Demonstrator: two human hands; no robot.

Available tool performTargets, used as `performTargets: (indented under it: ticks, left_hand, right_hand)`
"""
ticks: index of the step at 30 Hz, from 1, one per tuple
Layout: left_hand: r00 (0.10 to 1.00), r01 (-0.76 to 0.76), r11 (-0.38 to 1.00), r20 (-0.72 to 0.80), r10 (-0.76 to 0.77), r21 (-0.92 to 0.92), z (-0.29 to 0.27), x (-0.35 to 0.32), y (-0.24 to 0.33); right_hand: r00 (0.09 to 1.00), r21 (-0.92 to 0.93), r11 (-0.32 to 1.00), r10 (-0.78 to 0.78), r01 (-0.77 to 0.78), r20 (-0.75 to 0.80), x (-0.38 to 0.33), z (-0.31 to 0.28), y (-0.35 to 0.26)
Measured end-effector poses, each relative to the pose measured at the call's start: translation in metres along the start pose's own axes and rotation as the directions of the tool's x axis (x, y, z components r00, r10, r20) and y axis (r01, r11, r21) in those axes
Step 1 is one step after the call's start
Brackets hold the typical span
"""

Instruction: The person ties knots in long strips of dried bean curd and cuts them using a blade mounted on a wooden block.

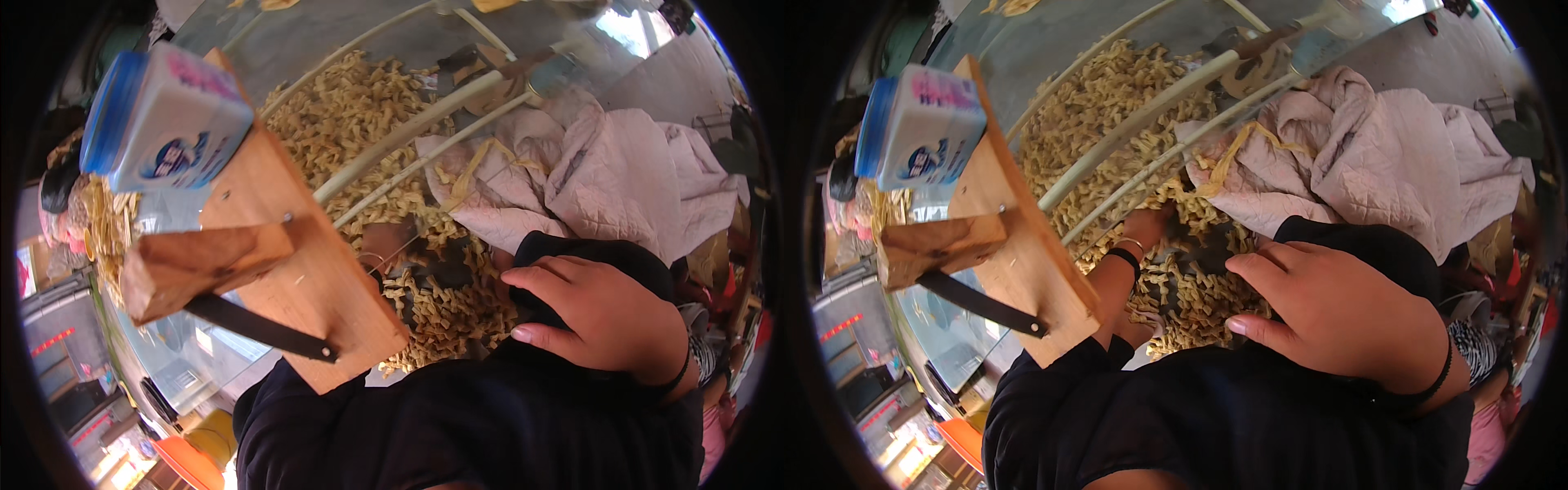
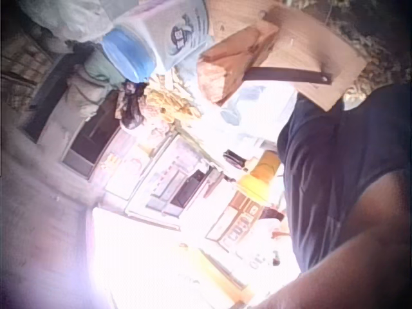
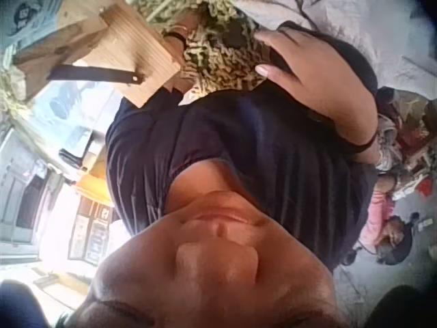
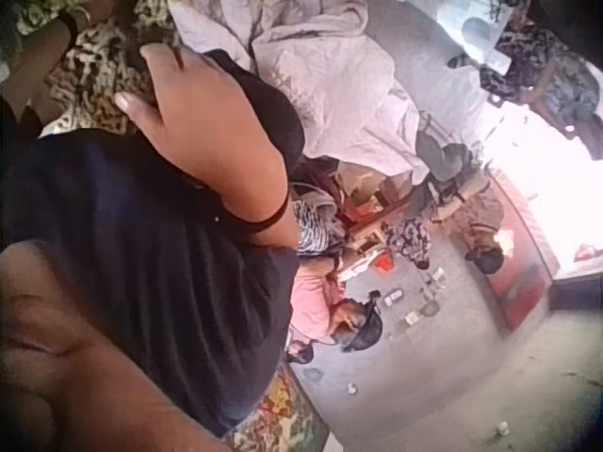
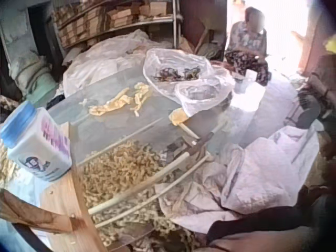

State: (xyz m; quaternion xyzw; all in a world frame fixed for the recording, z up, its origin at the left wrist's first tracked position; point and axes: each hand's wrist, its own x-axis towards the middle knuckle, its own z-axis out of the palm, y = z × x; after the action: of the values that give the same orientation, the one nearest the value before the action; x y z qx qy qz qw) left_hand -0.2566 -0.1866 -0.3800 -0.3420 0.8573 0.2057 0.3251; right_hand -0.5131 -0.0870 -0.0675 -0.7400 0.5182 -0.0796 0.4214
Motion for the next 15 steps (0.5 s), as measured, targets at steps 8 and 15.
performTargets:
  ticks: [8, 15]
  left_hand:
    - [0.986, 0.118, 0.993, -0.122, -0.117, 0.002, 0.076, 0.078, -0.021]
    - [0.946, -0.093, 0.913, -0.251, 0.205, 0.396, 0.085, -0.084, -0.027]
  right_hand:
    - [0.995, -0.031, 0.996, -0.080, 0.079, -0.052, -0.011, -0.001, 0.009]
    - [0.970, -0.015, 0.972, -0.235, 0.235, -0.059, -0.013, 0.002, 0.005]
